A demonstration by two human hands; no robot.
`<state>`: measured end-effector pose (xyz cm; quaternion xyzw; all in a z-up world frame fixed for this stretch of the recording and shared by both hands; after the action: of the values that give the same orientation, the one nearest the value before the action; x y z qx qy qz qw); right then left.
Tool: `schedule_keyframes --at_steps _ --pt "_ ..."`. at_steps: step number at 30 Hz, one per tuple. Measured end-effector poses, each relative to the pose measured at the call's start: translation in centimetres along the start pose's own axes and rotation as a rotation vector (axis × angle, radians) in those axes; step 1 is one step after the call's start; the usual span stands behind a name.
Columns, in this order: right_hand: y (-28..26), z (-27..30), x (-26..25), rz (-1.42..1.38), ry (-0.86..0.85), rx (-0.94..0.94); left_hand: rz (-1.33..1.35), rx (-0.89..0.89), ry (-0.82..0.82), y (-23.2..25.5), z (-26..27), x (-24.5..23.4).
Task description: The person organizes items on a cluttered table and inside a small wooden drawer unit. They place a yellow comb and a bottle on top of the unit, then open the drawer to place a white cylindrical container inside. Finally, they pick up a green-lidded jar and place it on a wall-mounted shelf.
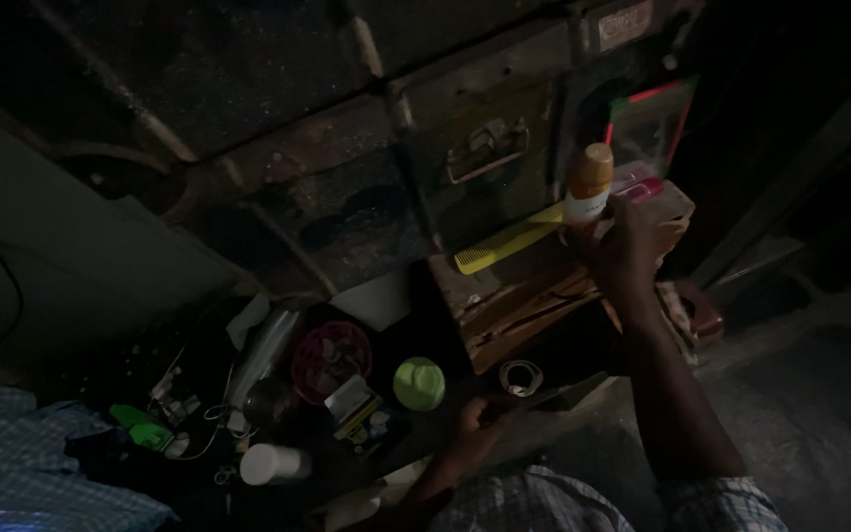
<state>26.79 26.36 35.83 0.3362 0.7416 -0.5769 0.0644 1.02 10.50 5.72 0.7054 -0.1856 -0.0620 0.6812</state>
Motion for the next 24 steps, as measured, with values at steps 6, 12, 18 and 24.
schedule_keyframes --at_steps 6,12,18,24 --pt "-0.4 0.3 0.1 0.010 -0.015 0.048 0.032 -0.025 0.015 -0.6 0.1 -0.5" --pt "1.7 0.4 0.8 0.192 0.029 0.048 0.120 0.068 0.000 -2.9 0.2 -1.0" --pt "3.0 4.2 -0.3 0.030 0.122 0.038 0.193 -0.004 -0.054 -4.5 0.7 -1.7" --pt "7.1 11.2 1.8 -0.250 0.133 0.024 0.125 0.015 -0.067 -4.9 1.7 -3.2"
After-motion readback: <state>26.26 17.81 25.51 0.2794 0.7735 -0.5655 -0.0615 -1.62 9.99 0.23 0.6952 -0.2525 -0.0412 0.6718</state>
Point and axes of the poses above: each hand's wrist, its own z-axis away from the middle knuckle, its own x-axis out of the palm, y = z × x, the point moved 6 cm from there along -z, towards the middle knuckle, and after that the axes turned 12 degrees about x, right-handed, at the moved point
